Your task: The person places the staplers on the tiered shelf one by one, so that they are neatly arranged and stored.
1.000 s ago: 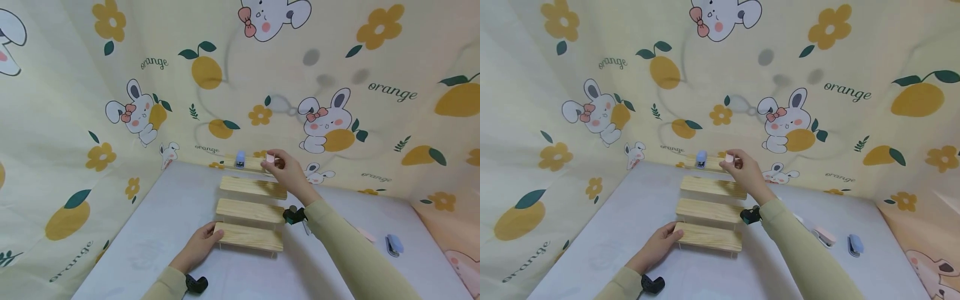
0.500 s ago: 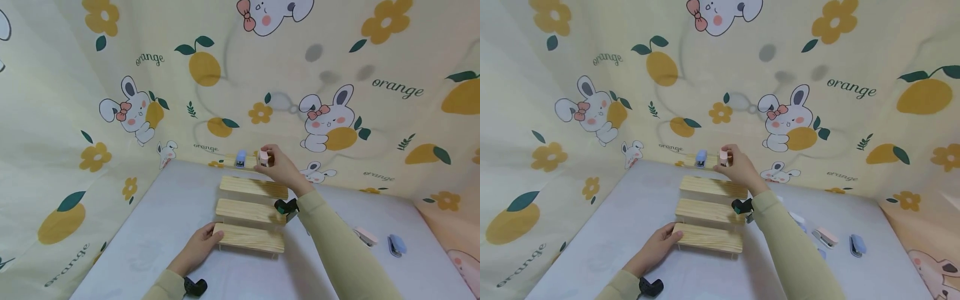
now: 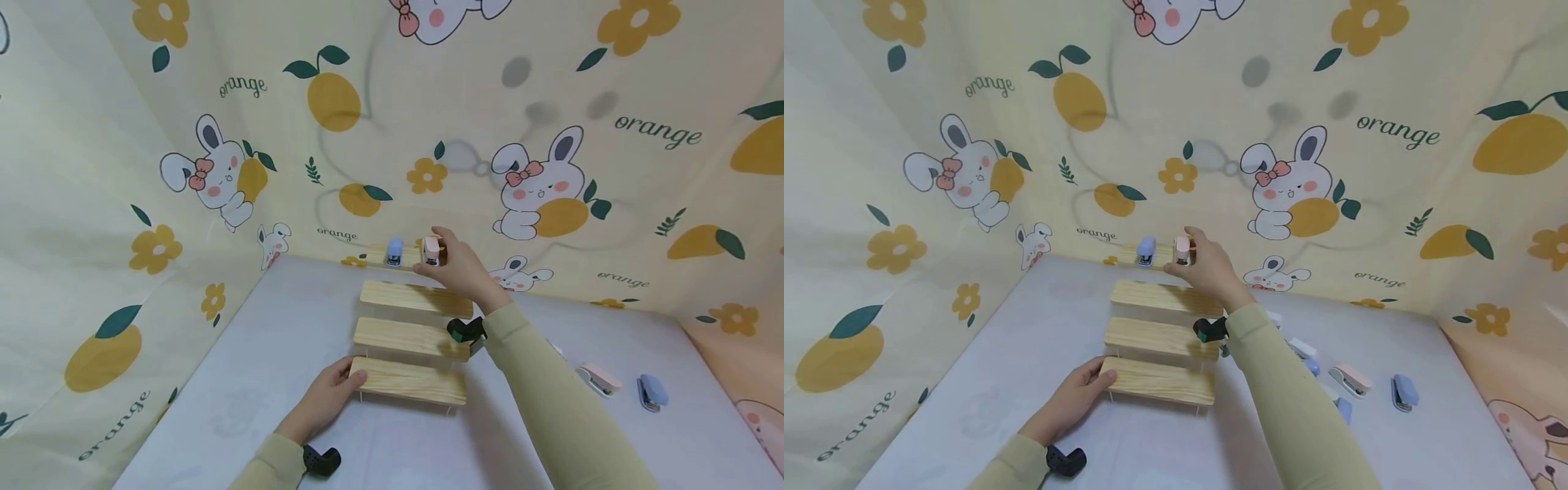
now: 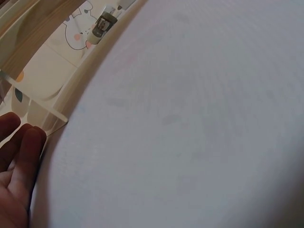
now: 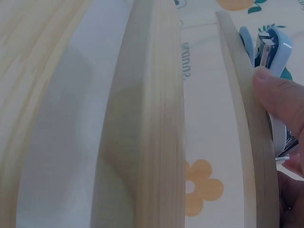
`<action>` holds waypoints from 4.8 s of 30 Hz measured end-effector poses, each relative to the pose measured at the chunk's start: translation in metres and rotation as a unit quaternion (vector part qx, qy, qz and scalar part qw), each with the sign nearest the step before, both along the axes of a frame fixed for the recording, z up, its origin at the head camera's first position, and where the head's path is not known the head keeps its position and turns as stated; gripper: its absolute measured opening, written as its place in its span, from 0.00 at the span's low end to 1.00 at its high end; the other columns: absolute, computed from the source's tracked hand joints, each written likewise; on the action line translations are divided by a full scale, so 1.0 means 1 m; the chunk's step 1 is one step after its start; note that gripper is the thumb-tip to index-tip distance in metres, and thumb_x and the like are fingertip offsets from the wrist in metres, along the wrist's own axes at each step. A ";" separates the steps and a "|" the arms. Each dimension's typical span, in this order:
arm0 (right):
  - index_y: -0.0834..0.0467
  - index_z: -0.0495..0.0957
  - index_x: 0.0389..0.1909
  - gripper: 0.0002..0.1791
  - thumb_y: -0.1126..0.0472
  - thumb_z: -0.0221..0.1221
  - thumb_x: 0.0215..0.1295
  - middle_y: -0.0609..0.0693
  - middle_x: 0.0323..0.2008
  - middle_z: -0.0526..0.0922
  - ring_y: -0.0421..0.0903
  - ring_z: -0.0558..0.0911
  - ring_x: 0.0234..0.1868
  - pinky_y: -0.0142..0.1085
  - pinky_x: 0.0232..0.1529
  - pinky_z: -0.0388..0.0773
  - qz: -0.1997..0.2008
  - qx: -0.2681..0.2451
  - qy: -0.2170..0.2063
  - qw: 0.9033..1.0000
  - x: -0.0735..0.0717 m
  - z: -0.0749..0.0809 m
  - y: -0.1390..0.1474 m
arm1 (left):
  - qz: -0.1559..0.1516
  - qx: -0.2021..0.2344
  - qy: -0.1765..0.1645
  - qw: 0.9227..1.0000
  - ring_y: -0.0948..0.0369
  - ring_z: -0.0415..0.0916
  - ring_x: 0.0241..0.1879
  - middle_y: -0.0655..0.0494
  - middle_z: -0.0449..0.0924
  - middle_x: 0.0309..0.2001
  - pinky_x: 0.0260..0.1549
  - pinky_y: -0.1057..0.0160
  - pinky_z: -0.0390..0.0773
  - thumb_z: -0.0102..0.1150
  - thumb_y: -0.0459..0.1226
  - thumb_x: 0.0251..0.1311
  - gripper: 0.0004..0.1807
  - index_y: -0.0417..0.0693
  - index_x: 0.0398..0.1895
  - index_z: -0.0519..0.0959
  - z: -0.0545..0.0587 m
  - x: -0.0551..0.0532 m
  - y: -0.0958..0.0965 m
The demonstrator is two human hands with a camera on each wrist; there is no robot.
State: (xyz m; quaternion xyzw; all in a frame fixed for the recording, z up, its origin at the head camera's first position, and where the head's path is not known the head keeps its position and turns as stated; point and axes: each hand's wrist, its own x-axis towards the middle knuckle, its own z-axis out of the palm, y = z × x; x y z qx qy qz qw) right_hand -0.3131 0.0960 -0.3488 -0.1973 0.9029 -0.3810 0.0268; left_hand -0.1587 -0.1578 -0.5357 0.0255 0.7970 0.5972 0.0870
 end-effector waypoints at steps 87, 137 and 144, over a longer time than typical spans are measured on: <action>0.58 0.66 0.66 0.48 0.31 0.63 0.52 0.60 0.58 0.75 0.59 0.74 0.55 0.56 0.55 0.72 -0.087 0.047 0.005 0.995 0.108 -0.115 0.151 | 0.016 -0.020 -0.006 1.000 0.52 0.58 0.69 0.50 0.68 0.66 0.66 0.47 0.58 0.52 0.65 0.60 0.42 0.48 0.69 0.66 0.000 0.001 0.004; 0.57 0.66 0.68 0.38 0.46 0.66 0.61 0.58 0.56 0.76 0.49 0.77 0.46 0.50 0.47 0.77 -0.092 0.177 -0.020 0.980 0.095 -0.149 0.138 | 0.024 0.012 0.021 0.999 0.51 0.66 0.65 0.44 0.71 0.63 0.62 0.51 0.65 0.55 0.59 0.63 0.40 0.38 0.66 0.67 -0.004 0.002 0.006; 0.55 0.66 0.67 0.38 0.44 0.66 0.59 0.51 0.44 0.77 0.45 0.72 0.36 0.39 0.35 0.73 -0.089 0.166 -0.022 0.982 0.089 -0.153 0.139 | 0.027 0.013 0.021 0.999 0.52 0.66 0.64 0.43 0.71 0.63 0.62 0.54 0.66 0.56 0.59 0.62 0.40 0.38 0.66 0.67 -0.004 0.001 0.006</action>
